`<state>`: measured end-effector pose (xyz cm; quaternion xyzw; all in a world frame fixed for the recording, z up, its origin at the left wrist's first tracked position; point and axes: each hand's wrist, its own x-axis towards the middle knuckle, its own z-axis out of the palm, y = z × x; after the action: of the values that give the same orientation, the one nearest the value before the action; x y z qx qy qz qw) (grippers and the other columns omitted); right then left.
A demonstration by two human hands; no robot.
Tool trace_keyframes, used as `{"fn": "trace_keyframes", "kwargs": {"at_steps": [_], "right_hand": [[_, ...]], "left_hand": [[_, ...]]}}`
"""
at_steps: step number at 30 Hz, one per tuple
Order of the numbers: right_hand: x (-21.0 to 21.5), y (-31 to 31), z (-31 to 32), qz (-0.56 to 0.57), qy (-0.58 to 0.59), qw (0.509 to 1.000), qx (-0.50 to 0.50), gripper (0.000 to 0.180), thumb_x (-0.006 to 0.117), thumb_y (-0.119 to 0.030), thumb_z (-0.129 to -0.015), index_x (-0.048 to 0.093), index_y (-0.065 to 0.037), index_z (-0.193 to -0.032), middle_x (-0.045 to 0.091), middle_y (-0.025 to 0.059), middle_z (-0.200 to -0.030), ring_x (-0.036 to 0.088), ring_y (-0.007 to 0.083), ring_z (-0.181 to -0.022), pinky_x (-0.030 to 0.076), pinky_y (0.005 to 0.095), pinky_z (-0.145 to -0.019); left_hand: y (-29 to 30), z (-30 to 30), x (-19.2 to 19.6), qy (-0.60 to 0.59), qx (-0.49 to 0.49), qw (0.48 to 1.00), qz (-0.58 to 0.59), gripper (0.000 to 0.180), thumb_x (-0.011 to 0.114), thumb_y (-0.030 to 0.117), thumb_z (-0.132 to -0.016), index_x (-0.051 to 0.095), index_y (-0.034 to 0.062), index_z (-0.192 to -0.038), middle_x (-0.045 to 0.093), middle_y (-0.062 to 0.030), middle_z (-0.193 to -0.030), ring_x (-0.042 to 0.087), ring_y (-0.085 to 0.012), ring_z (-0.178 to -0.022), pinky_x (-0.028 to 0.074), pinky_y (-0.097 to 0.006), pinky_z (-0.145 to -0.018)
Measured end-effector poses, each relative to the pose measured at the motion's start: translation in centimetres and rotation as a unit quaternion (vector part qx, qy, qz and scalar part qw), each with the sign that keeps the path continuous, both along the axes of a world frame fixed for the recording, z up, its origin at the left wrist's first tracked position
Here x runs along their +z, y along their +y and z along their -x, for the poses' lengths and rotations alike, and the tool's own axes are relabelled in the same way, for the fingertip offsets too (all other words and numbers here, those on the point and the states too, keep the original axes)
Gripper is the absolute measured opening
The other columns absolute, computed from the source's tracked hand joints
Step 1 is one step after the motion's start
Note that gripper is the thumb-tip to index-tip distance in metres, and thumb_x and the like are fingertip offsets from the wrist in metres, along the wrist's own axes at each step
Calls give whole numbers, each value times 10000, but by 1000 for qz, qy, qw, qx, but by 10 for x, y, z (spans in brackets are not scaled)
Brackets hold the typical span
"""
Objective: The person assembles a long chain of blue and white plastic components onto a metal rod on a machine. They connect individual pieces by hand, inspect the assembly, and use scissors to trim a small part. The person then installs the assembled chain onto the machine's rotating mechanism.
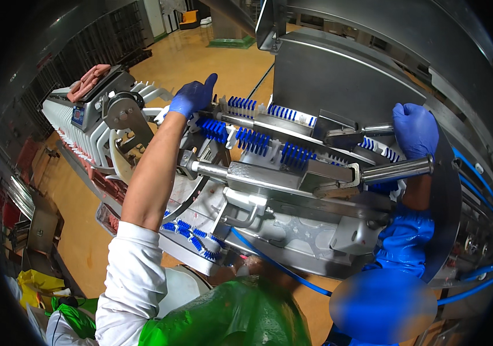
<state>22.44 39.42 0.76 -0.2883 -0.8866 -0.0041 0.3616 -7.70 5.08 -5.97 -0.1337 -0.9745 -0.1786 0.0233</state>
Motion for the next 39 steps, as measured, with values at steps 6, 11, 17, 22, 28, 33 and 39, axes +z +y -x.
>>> {"fn": "trace_keyframes", "kwargs": {"at_steps": [6, 11, 17, 22, 28, 33, 39], "right_hand": [[-32, 35, -9, 83, 14, 995, 62, 372, 543, -329, -869, 650, 8, -754, 617, 217, -699, 627, 387, -681, 478, 443, -631], [-83, 79, -10, -232, -173, 952, 97, 315, 538, -242, -900, 640, 33, -786, 649, 216, -754, 643, 380, -705, 479, 452, -615], [-75, 53, -12, 138, -5, 987, 86, 404, 483, -339, -952, 640, 32, -921, 637, 263, -821, 625, 438, -784, 464, 497, -709], [-73, 32, -20, 70, 21, 995, 68, 423, 498, -370, -944, 646, 21, -880, 629, 267, -805, 599, 468, -789, 459, 494, -684], [-62, 29, -27, 67, -51, 993, 78, 329, 554, -318, -897, 633, -2, -853, 621, 261, -860, 595, 445, -863, 463, 484, -710], [-57, 27, -23, -15, -185, 972, 142, 262, 695, -239, -729, 634, -37, -884, 641, 215, -875, 609, 418, -883, 495, 475, -773], [-39, 7, -6, -28, -295, 954, 38, 266, 681, -278, -697, 706, -61, -847, 666, 204, -863, 648, 389, -865, 522, 459, -789]], "left_hand": [[-9, 5, -3, 15, -20, 1000, -16, 783, 197, 638, -947, 716, 60, -1050, 615, -231, -1195, 540, -366, -1196, 383, -426, -1037], [-3, -9, 14, 9, -8, 999, -32, 803, 191, 643, -945, 701, 35, -1068, 609, -238, -1198, 542, -371, -1192, 383, -424, -1035], [-10, 45, -27, 33, -143, 988, 43, 688, 181, 540, -991, 577, 36, -1241, 575, -269, -1237, 536, -413, -1179, 377, -462, -1038], [-14, 12, -15, 73, -225, 964, 118, 488, 232, 395, -1019, 431, 106, -1358, 613, -238, -1174, 570, -397, -1125, 435, -451, -961], [-8, -12, -3, 39, -193, 976, 89, 582, 231, 499, -1006, 463, 76, -1331, 604, -226, -1197, 567, -395, -1121, 420, -447, -985], [-10, 16, -25, 110, -239, 950, 166, 486, 390, 284, -953, 401, 118, -1409, 583, -253, -1219, 571, -399, -1129, 428, -474, -985], [45, -59, 43, 157, -160, 962, 156, 419, 432, 385, -954, 536, 137, -1275, 605, -208, -1200, 614, -347, -1077, 470, -452, -948]]}}
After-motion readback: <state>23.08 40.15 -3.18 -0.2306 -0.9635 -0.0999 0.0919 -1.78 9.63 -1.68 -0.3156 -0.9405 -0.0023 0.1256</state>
